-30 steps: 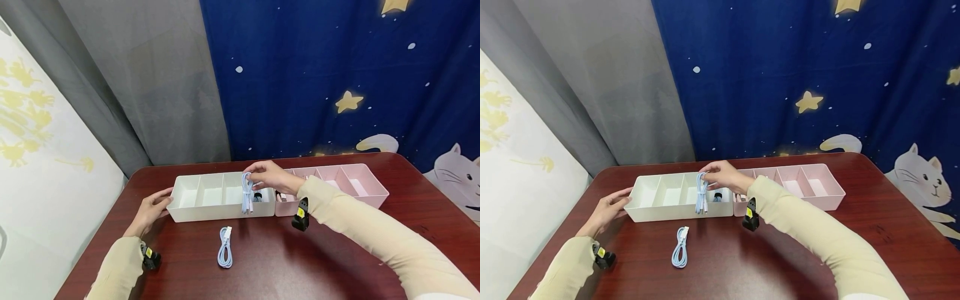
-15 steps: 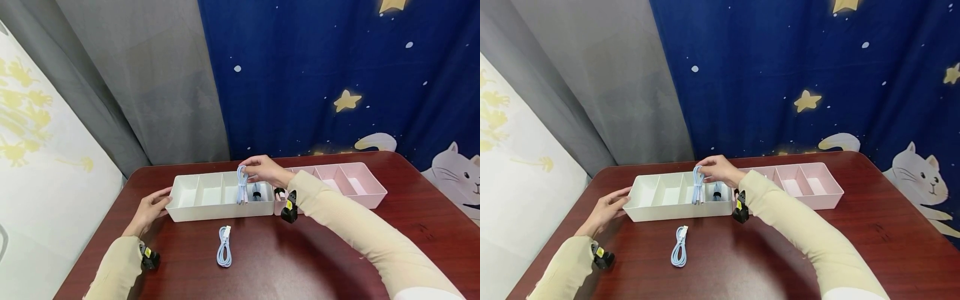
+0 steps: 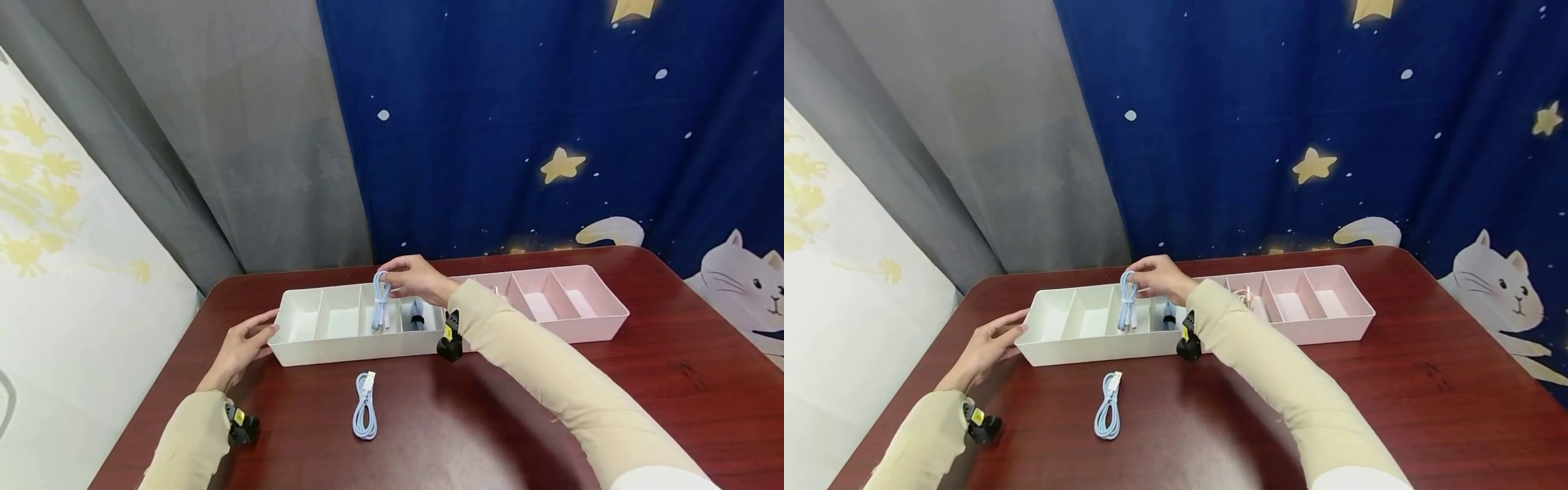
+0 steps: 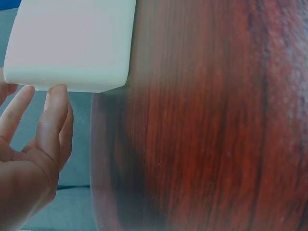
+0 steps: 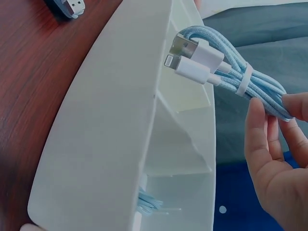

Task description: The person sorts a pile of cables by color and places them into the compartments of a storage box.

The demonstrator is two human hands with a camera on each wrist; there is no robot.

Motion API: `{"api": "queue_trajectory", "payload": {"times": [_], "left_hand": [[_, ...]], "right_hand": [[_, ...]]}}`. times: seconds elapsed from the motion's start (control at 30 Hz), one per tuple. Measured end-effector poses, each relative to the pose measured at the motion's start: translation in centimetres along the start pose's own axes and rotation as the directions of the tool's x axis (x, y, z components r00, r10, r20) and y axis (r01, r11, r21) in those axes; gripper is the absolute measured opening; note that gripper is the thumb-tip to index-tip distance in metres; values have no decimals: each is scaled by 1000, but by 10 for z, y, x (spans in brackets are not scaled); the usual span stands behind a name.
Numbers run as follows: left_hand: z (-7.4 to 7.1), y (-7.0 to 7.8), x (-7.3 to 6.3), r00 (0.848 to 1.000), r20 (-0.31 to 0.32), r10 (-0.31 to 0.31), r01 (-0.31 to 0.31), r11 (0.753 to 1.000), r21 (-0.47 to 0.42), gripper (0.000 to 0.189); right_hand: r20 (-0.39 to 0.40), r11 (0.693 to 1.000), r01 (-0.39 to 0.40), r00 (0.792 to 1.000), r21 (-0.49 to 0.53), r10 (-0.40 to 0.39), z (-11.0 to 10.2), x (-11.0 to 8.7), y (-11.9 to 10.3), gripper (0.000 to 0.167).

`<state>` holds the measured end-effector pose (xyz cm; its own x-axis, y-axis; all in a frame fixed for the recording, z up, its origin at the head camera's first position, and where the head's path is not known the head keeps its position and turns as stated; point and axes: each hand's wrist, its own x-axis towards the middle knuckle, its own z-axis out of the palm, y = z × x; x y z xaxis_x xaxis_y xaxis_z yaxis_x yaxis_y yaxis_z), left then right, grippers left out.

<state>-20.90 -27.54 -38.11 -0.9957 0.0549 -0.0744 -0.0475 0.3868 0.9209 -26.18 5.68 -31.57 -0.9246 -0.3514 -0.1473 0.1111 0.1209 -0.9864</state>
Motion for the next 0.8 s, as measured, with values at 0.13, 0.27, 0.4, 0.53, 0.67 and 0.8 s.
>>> {"api": "queue_trajectory", "payload": {"times": [0.13, 0.27, 0.4, 0.53, 0.67, 0.8], "left_hand": [[0, -1, 0, 1000, 0, -3, 3, 1000, 8, 55], [0, 0, 0, 1000, -2, 4, -4, 1000, 16, 55], [0, 0, -1, 1000, -1, 5, -5, 1000, 16, 55], [0, 0, 0, 1000, -3, 6, -6, 1000, 6, 54], [1, 0, 0, 1000, -3, 8, -8, 1000, 4, 54], [1, 0, 0, 1000, -2, 5, -5, 1000, 10, 54]], "right_hand": [[-4, 1000, 0, 1000, 18, 0, 4, 5, 5, 23], [-5, 1000, 2, 1000, 8, -2, 6, 9, 6, 23], [19, 1000, -9, 1000, -19, 10, 7, 10, 5, 21], [39, 999, -13, 999, -31, 14, 7, 12, 4, 16], [31, 998, -45, 998, -40, 47, 8, 15, 5, 18], [22, 994, -88, 996, -59, 89, 10, 18, 7, 22]]}}
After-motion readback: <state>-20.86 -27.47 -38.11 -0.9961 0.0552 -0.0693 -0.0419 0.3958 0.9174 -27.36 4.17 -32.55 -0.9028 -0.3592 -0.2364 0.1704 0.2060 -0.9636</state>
